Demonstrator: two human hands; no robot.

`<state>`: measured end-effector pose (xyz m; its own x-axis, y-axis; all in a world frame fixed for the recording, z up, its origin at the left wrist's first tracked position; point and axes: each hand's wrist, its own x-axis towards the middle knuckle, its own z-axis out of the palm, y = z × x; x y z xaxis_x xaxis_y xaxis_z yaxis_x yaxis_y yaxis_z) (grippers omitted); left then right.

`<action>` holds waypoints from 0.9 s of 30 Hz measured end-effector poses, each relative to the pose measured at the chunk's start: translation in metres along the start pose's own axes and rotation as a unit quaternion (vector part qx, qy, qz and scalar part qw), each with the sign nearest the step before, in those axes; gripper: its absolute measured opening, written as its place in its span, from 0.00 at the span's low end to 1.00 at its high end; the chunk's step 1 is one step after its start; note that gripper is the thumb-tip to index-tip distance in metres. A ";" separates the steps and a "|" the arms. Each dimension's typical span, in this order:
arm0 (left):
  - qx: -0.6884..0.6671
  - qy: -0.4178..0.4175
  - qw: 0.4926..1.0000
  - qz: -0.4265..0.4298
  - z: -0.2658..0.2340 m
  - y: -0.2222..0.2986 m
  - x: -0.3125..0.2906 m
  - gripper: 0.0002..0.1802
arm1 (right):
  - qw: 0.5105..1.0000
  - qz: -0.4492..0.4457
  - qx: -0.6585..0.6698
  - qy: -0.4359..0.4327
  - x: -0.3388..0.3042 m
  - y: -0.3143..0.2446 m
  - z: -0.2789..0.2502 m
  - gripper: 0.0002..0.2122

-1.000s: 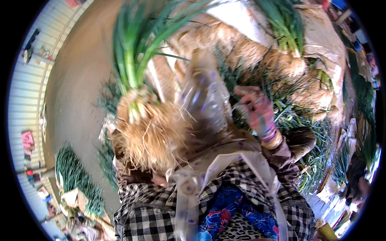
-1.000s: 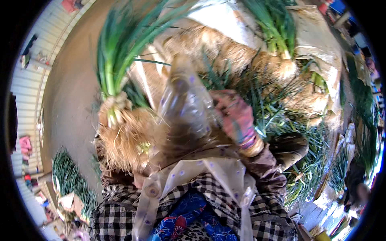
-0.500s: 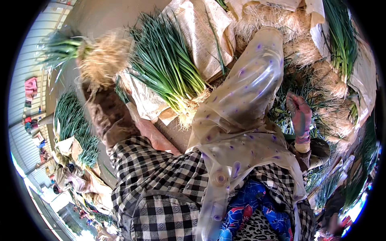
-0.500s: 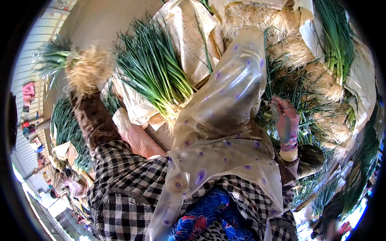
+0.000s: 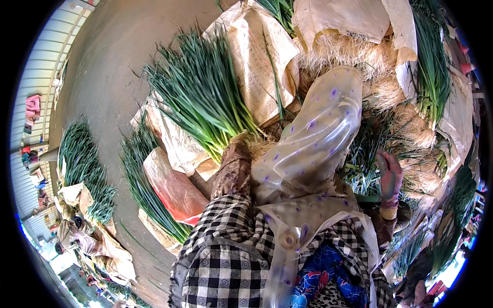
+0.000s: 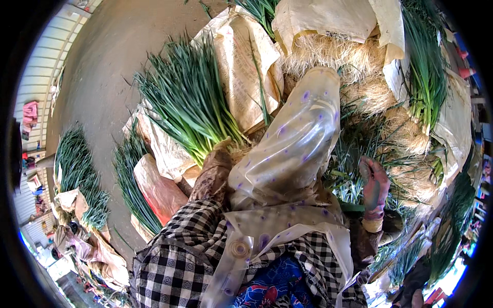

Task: The person cleans a bundle of green onions by peeling away outer layers and removing loose soil by hand.

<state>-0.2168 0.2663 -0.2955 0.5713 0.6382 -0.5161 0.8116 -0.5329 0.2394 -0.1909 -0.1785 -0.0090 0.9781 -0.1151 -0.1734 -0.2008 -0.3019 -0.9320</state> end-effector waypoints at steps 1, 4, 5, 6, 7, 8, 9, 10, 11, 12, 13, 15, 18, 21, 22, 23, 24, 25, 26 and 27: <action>0.003 0.003 1.000 -0.001 -0.001 0.000 0.000 0.25 | 0.999 0.009 -0.031 0.015 -0.001 0.000 -0.003 0.09; 0.019 0.003 0.999 0.029 0.012 0.003 -0.009 0.27 | 0.996 -0.016 0.087 -0.012 -0.009 0.000 -0.019 0.09; 0.021 0.004 0.999 0.036 0.019 -0.002 -0.011 0.27 | 0.991 -0.103 -0.088 0.001 -0.010 -0.005 -0.010 0.09; 0.028 -0.007 0.997 0.067 0.027 0.014 -0.015 0.27 | 0.977 -0.115 -0.177 0.032 -0.012 0.005 -0.021 0.09; 0.017 0.013 0.998 0.053 0.019 -0.010 -0.017 0.28 | 0.957 -0.149 -0.248 0.024 -0.001 0.007 -0.022 0.09; 0.015 0.025 0.998 0.053 0.015 -0.014 -0.016 0.28 | 0.931 -0.171 -0.320 0.041 0.004 0.015 -0.028 0.09; 0.011 0.031 0.998 0.055 0.016 -0.013 -0.016 0.29 | 0.937 -0.160 -0.305 0.064 0.007 0.028 -0.039 0.09; 0.002 0.031 0.997 0.071 0.015 0.001 -0.015 0.29 | 0.930 -0.240 -0.266 0.082 0.006 0.040 -0.065 0.10; 0.000 0.043 0.998 0.055 0.005 -0.015 -0.011 0.30 | 0.932 -0.219 -0.277 0.086 0.013 0.038 -0.070 0.11; -0.008 0.038 0.997 0.062 0.007 -0.006 -0.008 0.30 | 0.930 -0.181 -0.302 0.103 0.011 0.038 -0.082 0.11; -0.017 0.043 0.997 0.059 0.004 -0.006 -0.007 0.30 | 0.895 -0.190 -0.388 0.115 0.011 0.027 -0.096 0.11; -0.038 0.055 0.996 0.056 -0.007 -0.008 0.002 0.31 | 0.957 -0.164 -0.201 0.126 0.024 0.034 -0.116 0.14; -0.137 0.093 0.984 0.066 -0.051 0.004 0.022 0.33 | 0.920 -0.166 -0.283 0.216 0.050 0.035 -0.136 0.19; -0.354 0.104 0.924 0.096 -0.122 0.027 0.067 0.34 | 0.838 -0.125 -0.424 0.321 0.080 -0.008 -0.131 0.29; -0.210 0.145 0.957 0.140 -0.134 0.111 0.009 0.34 | 0.806 -0.121 -0.447 0.369 0.083 0.011 -0.156 0.28; -0.466 0.073 0.851 0.232 -0.154 0.119 0.014 0.30 | 0.792 -0.152 -0.437 0.398 0.105 0.016 -0.157 0.27; -0.502 0.065 0.817 0.277 -0.172 0.178 -0.055 0.25 | 0.845 -0.044 -0.394 0.360 0.113 0.022 -0.167 0.26; -0.491 0.076 0.764 0.412 -0.188 0.205 -0.097 0.23 | 0.888 0.054 -0.336 0.309 0.123 0.021 -0.168 0.25; -0.445 0.111 0.730 0.507 -0.199 0.241 -0.140 0.21 | 0.839 -0.006 -0.410 0.359 0.139 0.048 -0.181 0.19; -0.384 0.152 0.697 0.586 -0.198 0.270 -0.171 0.19 | 0.855 -0.017 -0.394 0.336 0.147 0.055 -0.173 0.19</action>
<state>-0.0713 0.1235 0.0202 0.8025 0.1640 0.5737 -0.4746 -0.4072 0.7803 -0.0677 -0.3754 -0.0308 0.7855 -0.5309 0.3180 -0.4063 -0.8300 -0.3820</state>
